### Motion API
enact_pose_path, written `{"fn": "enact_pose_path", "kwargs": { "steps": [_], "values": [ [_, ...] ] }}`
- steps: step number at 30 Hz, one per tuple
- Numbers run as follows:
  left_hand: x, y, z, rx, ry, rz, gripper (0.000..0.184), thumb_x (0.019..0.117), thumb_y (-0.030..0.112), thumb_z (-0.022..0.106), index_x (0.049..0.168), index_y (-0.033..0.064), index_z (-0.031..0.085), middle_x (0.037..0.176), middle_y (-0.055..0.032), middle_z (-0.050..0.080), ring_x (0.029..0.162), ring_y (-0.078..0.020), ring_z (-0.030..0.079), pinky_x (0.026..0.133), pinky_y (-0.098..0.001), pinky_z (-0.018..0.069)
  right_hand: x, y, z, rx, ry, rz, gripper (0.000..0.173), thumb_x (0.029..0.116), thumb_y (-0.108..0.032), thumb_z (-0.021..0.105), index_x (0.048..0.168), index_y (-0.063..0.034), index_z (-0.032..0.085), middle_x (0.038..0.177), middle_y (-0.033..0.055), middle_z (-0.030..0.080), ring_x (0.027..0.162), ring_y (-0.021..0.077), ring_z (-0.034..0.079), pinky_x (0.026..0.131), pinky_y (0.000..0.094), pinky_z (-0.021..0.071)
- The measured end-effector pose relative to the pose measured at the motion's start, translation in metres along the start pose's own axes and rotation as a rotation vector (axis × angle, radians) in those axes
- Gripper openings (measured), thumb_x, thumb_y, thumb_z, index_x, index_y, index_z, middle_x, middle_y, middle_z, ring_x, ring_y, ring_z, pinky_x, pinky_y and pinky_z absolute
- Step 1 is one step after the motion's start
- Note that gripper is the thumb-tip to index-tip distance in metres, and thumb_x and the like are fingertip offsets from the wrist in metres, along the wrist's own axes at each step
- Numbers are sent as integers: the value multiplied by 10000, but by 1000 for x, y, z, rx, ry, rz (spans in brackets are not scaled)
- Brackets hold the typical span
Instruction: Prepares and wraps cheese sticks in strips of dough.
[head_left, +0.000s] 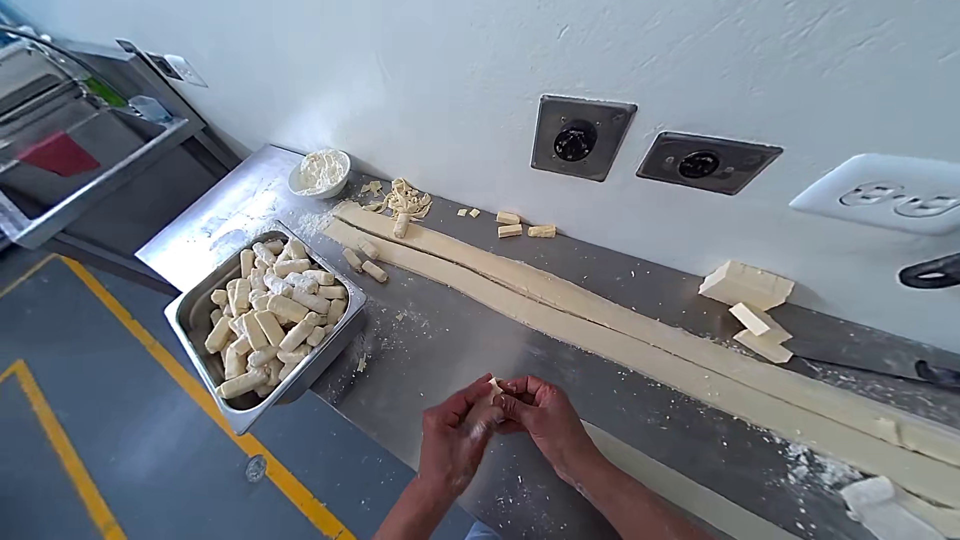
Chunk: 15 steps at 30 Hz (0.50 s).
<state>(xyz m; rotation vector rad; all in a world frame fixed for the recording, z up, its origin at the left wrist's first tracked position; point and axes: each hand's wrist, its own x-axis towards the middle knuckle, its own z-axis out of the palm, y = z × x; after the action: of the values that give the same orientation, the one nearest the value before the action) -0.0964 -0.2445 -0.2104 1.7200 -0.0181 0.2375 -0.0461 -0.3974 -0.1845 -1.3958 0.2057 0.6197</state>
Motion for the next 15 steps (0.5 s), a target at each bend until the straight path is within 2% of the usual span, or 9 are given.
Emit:
{"fn": "enact_pose_path", "kwargs": {
  "steps": [2, 3, 4, 6, 7, 9, 11, 13, 15],
  "values": [
    [-11, -8, -5, 95, -13, 102, 330, 894, 54, 706, 1148, -155, 681, 1186, -253, 710, 1115, -228, 720, 952, -316, 587, 5, 1, -6, -271, -9, -115, 217, 887, -131, 786, 1026, 5, 691, 887, 34, 708, 745, 73, 677, 698, 231, 577],
    [-14, -9, -8, 92, 12, 99, 299, 878, 9, 699, 1127, -157, 689, 1175, -258, 712, 1107, -234, 724, 949, -317, 588, 7, 1, -10, -423, -16, -193, 305, 862, -209, 818, 1059, 1, 719, 940, 57, 694, 808, 98, 640, 757, 259, 541],
    [-17, -9, -11, 48, 40, 61, 275, 872, -25, 690, 1111, -159, 693, 1169, -252, 716, 1095, -217, 728, 945, -304, 587, 11, 1, -14, -522, -46, -249, 421, 847, -266, 832, 1135, 17, 715, 1007, 115, 676, 869, 169, 607, 801, 322, 512],
    [-18, -4, -18, -102, 75, -73, 253, 881, -55, 665, 1117, -145, 692, 1159, -188, 735, 1038, -139, 735, 922, -267, 590, 24, -2, -24, -600, -222, -162, 555, 887, -307, 807, 1294, 32, 640, 1138, 166, 677, 989, 228, 633, 908, 381, 523],
    [-17, -4, -22, -158, 74, -136, 249, 888, -56, 659, 1123, -130, 696, 1147, -158, 746, 1017, -118, 735, 916, -261, 591, 31, -1, -27, -599, -338, -71, 482, 929, -275, 768, 1273, 38, 641, 1092, 146, 684, 945, 194, 637, 889, 369, 526],
    [-15, -11, -29, -149, 73, -204, 243, 878, -64, 662, 1109, -128, 705, 1140, -168, 746, 1018, -127, 737, 916, -259, 589, 39, 1, -33, -589, -486, 93, 269, 1003, -230, 673, 1104, 19, 682, 906, 56, 679, 762, 87, 612, 744, 288, 518],
    [-8, -27, -32, 49, 85, -182, 216, 869, -75, 667, 1071, -135, 717, 1149, -229, 728, 1068, -183, 731, 932, -276, 583, 37, 1, -38, -593, -469, 170, 244, 1031, -231, 629, 1022, 9, 673, 804, 20, 643, 644, 55, 567, 633, 247, 486],
    [0, -48, -32, 385, 78, -13, 194, 861, -72, 660, 1027, -113, 750, 1140, -270, 719, 1091, -301, 728, 953, -367, 581, 26, -1, -43, -655, -432, 204, 265, 1031, -249, 634, 1017, 12, 679, 802, 46, 645, 639, 83, 570, 630, 271, 491],
    [4, -61, -33, 634, 28, 165, 197, 875, -72, 626, 1011, -87, 768, 1143, -278, 716, 1099, -400, 710, 968, -480, 569, 7, -4, -43, -752, -439, 215, 303, 1037, -275, 622, 1020, 21, 686, 839, 99, 658, 691, 153, 596, 681, 345, 505]
  ]
}}
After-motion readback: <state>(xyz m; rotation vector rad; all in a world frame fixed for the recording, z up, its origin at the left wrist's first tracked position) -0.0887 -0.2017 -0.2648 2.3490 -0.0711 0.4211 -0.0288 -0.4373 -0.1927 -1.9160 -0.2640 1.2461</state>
